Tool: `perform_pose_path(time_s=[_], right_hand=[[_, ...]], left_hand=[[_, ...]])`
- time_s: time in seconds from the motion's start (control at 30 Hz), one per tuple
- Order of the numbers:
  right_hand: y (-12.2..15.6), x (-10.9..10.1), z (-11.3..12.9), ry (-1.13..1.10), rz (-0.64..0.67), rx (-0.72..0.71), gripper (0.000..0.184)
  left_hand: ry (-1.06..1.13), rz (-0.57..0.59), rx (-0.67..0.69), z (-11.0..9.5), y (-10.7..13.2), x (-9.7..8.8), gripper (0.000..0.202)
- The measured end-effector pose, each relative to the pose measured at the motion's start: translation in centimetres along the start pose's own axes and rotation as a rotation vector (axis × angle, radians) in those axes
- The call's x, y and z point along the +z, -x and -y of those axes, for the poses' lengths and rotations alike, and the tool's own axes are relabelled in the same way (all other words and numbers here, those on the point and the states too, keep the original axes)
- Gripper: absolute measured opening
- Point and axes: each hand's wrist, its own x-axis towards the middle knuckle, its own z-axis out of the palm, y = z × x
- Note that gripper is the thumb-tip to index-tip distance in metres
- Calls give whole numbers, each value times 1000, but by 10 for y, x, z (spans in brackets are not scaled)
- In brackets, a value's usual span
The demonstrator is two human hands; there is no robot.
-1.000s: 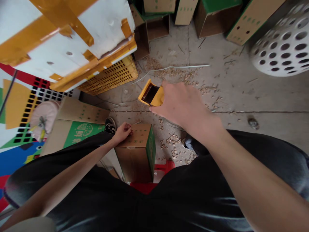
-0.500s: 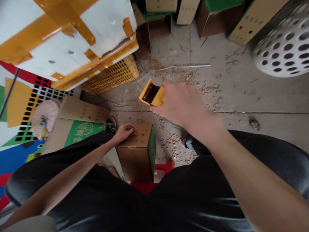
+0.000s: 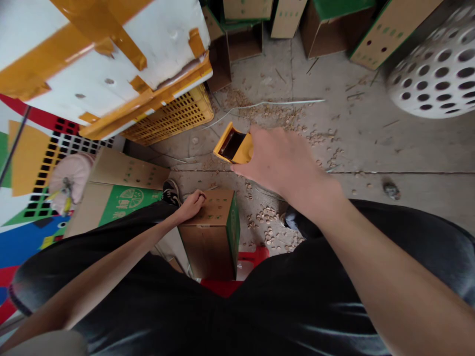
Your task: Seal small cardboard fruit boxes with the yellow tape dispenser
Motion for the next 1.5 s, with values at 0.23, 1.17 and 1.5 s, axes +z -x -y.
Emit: perform_pose_path(time_s=[0.23, 1.17, 1.5], right_hand=[[1, 0, 2, -4, 0, -4, 58], [2, -1, 1, 8, -14, -34, 54], [2, -3, 4, 16, 12, -16, 58]], left_hand=[[-7, 62, 10, 5, 0, 1, 53], [87, 112, -66, -4, -4, 3, 27], [50, 94, -38, -3, -5, 3, 26]])
